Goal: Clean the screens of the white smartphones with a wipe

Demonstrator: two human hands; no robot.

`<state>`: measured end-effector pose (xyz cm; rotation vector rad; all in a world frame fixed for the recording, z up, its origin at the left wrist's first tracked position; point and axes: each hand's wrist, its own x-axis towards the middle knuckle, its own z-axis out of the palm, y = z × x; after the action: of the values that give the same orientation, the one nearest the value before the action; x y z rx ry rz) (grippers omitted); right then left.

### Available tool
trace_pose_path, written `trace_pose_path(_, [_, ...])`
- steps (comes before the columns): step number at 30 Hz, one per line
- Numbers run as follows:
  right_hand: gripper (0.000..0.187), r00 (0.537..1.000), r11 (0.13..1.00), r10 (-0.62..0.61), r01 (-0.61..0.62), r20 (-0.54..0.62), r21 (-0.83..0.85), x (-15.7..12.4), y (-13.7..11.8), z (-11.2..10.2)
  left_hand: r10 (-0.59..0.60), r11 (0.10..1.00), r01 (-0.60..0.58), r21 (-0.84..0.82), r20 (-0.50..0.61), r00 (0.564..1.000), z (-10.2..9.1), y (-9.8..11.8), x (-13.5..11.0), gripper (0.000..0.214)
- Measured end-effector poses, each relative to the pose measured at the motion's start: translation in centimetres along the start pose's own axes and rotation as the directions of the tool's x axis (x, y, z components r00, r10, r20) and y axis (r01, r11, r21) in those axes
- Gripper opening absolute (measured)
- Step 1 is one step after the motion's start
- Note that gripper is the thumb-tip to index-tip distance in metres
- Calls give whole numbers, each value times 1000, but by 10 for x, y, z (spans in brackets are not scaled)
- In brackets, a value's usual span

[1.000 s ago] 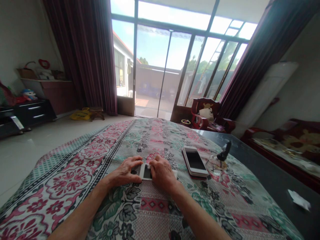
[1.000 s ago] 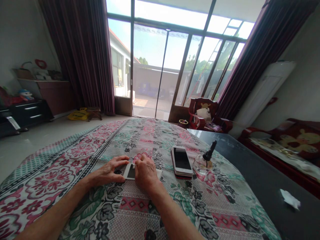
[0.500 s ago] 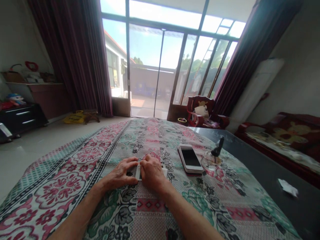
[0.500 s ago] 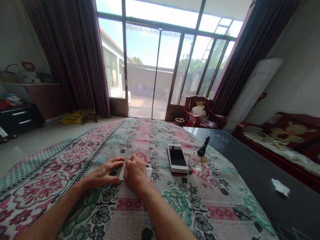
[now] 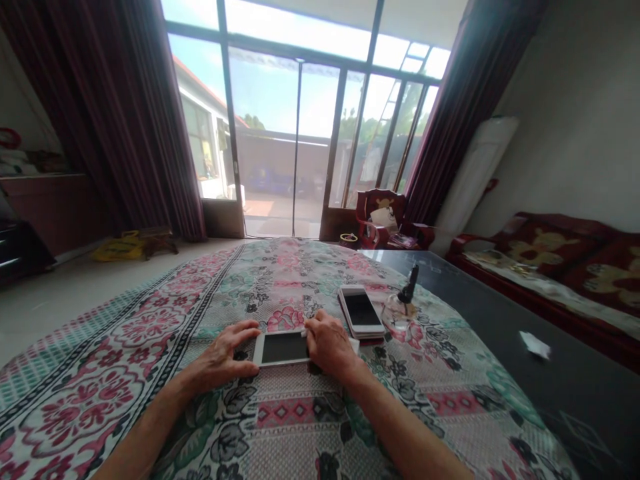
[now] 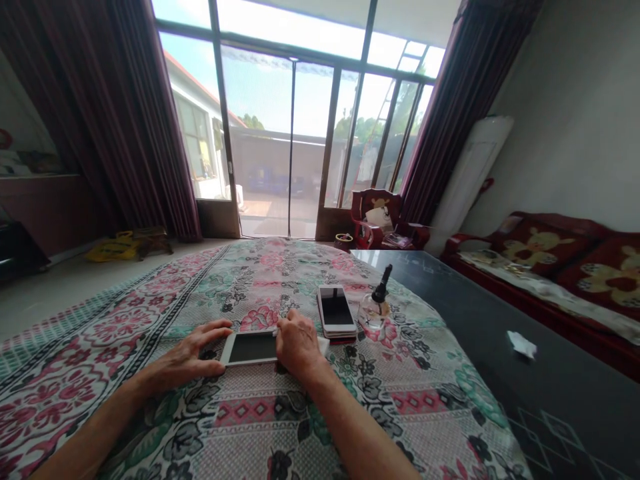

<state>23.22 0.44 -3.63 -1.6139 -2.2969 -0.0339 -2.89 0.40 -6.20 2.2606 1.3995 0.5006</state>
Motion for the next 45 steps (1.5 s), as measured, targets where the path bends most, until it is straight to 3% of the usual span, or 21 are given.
trace_pose_path(10, [19, 992, 991, -120, 123, -45, 55, 4, -22, 8, 22, 994, -13, 109, -84, 996, 12, 11, 6, 74])
trace_pose_path(22, [19, 999, 998, -7, 10, -45, 64, -6, 1, -1, 38, 996, -35, 77, -38, 999, 3, 4, 3, 65])
trace_pose_path(26, [18, 998, 996, -28, 32, -49, 81, -6, -2, 2, 25, 995, -20, 96, -50, 998, 3, 4, 3, 65])
trace_pose_path(32, [18, 994, 992, -95, 99, -49, 72, 2, -14, 6, 57, 990, -46, 135, -80, 995, 13, 21, 9, 70])
trace_pose_path(39, [21, 998, 989, -40, 45, -38, 143, 4, -5, 8, 61, 991, -48, 122, -108, 992, 15, 24, 12, 65])
trace_pose_path(45, [20, 995, 977, -78, 89, -62, 195, 9, -1, 13, 65, 990, -49, 135, -123, 990, 15, 26, 12, 63])
